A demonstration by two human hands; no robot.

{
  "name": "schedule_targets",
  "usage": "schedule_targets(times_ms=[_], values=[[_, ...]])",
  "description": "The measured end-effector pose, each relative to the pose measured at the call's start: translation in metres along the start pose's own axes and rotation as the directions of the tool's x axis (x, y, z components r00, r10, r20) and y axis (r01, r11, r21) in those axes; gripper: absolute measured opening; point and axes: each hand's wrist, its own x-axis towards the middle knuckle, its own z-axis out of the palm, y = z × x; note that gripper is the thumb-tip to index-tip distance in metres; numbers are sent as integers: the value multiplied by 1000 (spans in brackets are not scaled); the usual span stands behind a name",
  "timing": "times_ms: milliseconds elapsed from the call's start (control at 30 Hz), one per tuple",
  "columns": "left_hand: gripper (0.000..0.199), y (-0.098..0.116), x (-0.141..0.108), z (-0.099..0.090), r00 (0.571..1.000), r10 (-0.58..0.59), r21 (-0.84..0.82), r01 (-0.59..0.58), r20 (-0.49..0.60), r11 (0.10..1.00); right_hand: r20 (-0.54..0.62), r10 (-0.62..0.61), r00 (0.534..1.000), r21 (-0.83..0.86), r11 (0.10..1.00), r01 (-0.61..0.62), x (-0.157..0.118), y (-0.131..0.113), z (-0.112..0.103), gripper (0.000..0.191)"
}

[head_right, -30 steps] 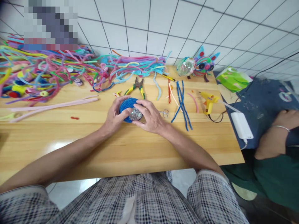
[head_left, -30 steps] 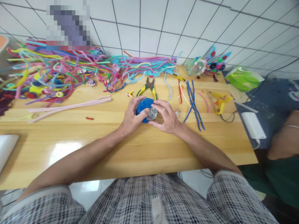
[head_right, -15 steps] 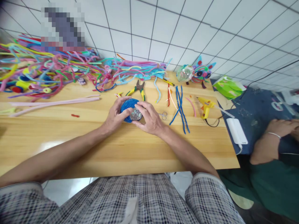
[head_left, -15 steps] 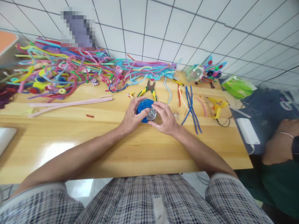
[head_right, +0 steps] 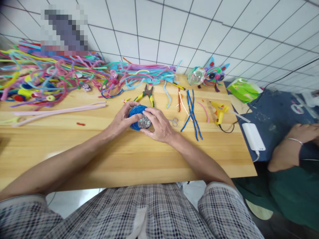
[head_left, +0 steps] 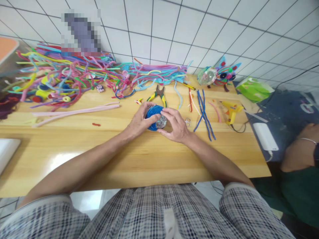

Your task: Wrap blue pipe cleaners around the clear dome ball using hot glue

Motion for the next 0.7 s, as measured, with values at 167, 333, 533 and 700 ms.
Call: schedule_targets(times_ms=[167,333,533,700], values=[[52,2,0,1,1000,1,-15,-1,-10,1000,-44,-18,999,5,1000,19,0,-1,2,88],[52,0,-1,2,999,-5,-18,4,-33,1000,-58,-50,997,9,999,50,1,-1,3,84],[53,2,1,-1,1000,-20,3,20,2,1000,-46,-38,998,22,999,39,0,0,2,82],[48,6,2,-6,999,0,-9,0,43,1000,4,20,1000,4,1000,-20,0,1,2,77]])
